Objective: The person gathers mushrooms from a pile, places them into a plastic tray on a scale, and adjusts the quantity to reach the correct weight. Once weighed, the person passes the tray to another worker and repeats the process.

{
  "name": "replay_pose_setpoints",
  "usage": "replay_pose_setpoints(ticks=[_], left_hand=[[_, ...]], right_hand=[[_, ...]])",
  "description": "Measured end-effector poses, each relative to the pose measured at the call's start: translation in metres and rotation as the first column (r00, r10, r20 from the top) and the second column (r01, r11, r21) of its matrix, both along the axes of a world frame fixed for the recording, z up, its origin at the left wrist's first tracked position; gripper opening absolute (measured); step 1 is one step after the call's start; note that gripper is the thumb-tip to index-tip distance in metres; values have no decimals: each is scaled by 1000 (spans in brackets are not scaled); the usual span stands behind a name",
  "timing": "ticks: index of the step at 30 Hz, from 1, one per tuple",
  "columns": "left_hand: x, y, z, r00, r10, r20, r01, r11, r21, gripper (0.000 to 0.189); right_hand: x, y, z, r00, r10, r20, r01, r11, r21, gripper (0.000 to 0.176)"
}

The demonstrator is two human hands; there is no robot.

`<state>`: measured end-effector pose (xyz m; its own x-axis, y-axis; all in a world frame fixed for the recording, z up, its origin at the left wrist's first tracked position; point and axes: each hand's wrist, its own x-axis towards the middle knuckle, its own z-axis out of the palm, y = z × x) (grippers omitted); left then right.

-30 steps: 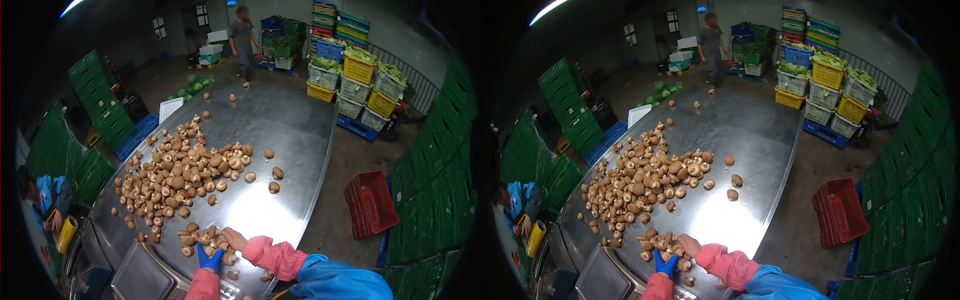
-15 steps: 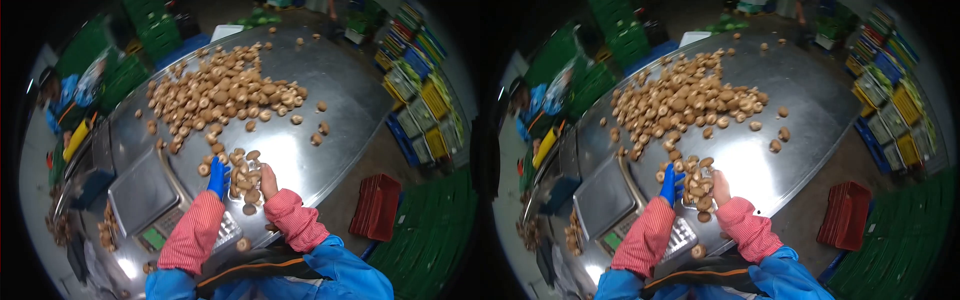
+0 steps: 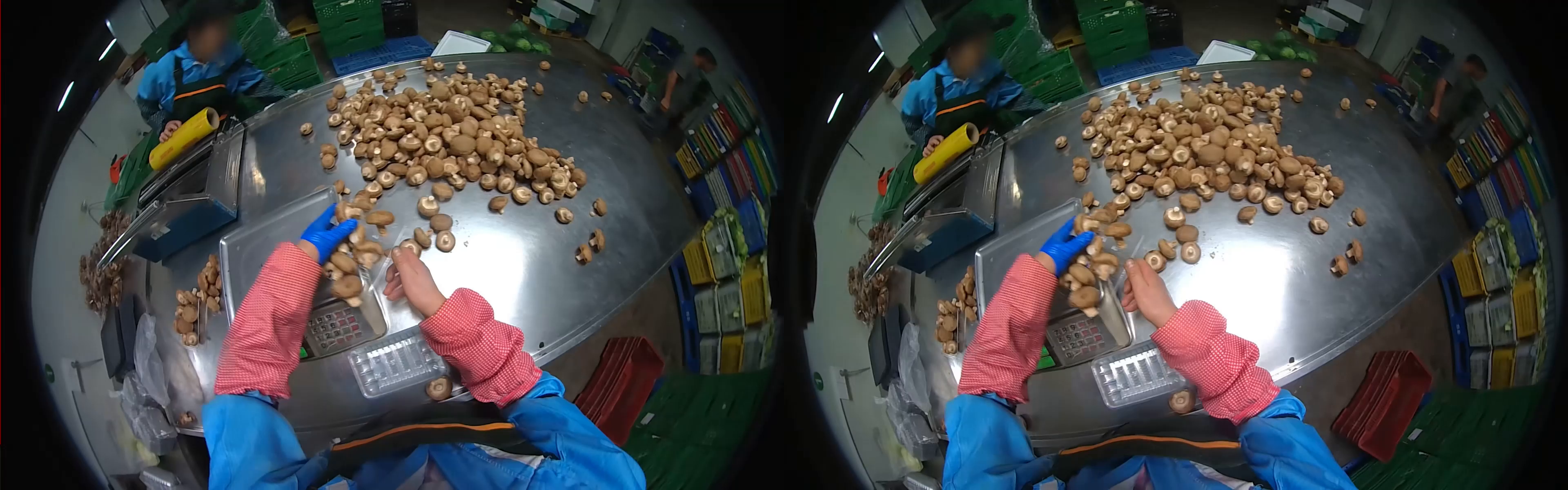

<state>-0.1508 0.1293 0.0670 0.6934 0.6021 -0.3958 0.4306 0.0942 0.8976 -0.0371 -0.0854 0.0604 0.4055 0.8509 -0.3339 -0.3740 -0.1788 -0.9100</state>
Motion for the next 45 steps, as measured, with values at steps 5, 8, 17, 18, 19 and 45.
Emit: replay_pose_setpoints(ticks=[5, 8, 17, 18, 19, 45], left_hand=[[-51, 69, 0, 983, -121, -135, 153, 952, 266, 72], [-56, 76, 20, 913, -218, -345, 380, 762, 524, 68], [-139, 64, 33, 908, 383, 169, -417, 786, 457, 45], [-153, 51, 32, 840, 491, 229, -542, 765, 348, 35], [-166, 41, 30, 846, 509, 158, -530, 773, 349, 30], [-171, -14, -38, 894, 383, -231, -297, 894, 335, 30]], right_hand=[[4, -2, -20, 714, -65, 697, 140, 989, -52, 32], [17, -4, -11, 567, 178, 804, 135, 943, -304, 36], [25, 22, -47, 33, 312, 949, 51, 948, -314, 35], [26, 23, -51, 22, 275, 961, 46, 960, -276, 33], [25, 23, -52, 12, 240, 971, 40, 970, -241, 31], [1, 145, 0, 307, -60, 950, -180, 976, 120, 30]])
